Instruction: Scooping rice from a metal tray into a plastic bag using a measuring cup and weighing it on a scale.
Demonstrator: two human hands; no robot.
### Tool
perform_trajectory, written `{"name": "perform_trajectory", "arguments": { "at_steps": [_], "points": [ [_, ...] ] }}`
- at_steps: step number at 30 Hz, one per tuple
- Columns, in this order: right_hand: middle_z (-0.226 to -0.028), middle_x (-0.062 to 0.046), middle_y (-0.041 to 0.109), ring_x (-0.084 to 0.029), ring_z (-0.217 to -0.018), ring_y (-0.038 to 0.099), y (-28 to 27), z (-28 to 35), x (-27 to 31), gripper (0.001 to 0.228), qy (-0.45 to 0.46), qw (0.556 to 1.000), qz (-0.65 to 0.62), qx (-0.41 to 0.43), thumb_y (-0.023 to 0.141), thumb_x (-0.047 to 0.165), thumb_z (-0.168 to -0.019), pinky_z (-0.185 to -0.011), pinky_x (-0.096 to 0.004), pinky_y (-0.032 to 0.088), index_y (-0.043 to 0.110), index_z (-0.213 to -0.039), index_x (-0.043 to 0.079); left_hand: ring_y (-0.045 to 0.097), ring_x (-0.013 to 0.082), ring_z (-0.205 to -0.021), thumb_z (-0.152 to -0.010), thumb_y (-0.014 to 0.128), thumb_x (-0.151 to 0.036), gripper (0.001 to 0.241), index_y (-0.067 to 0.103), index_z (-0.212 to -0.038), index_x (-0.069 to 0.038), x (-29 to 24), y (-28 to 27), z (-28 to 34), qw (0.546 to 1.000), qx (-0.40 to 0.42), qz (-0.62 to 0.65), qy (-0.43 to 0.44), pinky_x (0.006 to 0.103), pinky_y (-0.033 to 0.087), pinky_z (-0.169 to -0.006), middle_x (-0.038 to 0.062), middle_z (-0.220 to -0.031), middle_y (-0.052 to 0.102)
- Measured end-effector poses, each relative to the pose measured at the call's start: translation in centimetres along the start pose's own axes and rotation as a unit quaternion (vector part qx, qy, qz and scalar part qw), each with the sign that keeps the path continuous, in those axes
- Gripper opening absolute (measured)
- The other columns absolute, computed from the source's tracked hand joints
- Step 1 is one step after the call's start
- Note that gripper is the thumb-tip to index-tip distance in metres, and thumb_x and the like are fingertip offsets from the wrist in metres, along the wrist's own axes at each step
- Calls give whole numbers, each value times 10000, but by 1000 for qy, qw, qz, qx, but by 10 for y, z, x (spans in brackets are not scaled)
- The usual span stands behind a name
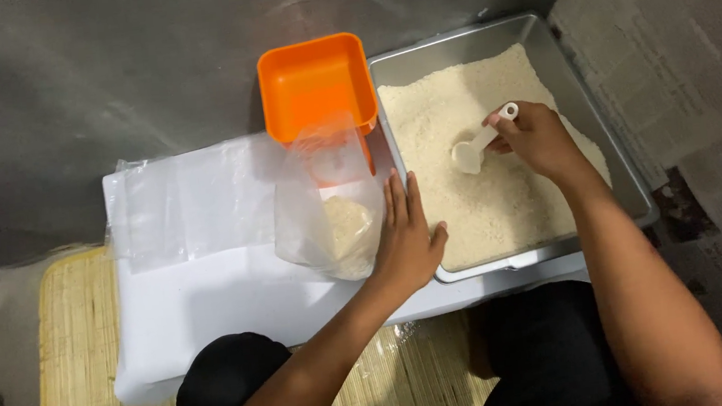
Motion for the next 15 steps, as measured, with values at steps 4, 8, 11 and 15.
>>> {"name": "perform_trajectory", "arguments": {
  "at_steps": [4,8,11,15],
  "points": [
    [-1033,-390,678,-471,-976,707,4,3,14,295,9,1000,-12,12,508,100,-1119,-862,-570,559,629,-1227,-147,-41,533,-1537,-996,491,-188,816,28,-1590,125,-1,1,0,1000,5,-4,-5,556,112,-1243,402,-1633,-49],
    [-1033,-363,682,-428,-957,712,1,-3,6,314,10,999,-24,27,519,146,-1130,-860,-552,568,625,-1233,-131,-42,523,-1540,-998,491,-180,815,22,-1594,116,-4,-3,1,1000,3,7,-9,554,114,-1240,394,-1636,-56],
    [-1053,-407,664,-481,-989,700,3,-1,7,314,20,998,-43,31,509,122,-1124,-884,-578,560,609,-1224,-158,-38,526,-1539,-995,495,-183,817,24,-1593,116,-2,0,1,1000,4,14,-11,559,110,-1242,397,-1635,-59],
    [-1078,-367,660,-441,-1015,699,8,-3,2,315,55,991,-107,59,474,135,-1128,-903,-548,573,593,-1237,-136,-45,531,-1535,-1001,492,-176,817,11,-1592,119,2,2,0,1000,6,5,-3,549,97,-1248,399,-1633,-72]
  ]
}}
Point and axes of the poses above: each hand's wrist, its own z-axis away from the middle knuckle, its own y-axis out of the palm, x = y × z, the point moved 1 cm from there along -z, towards the middle knuckle
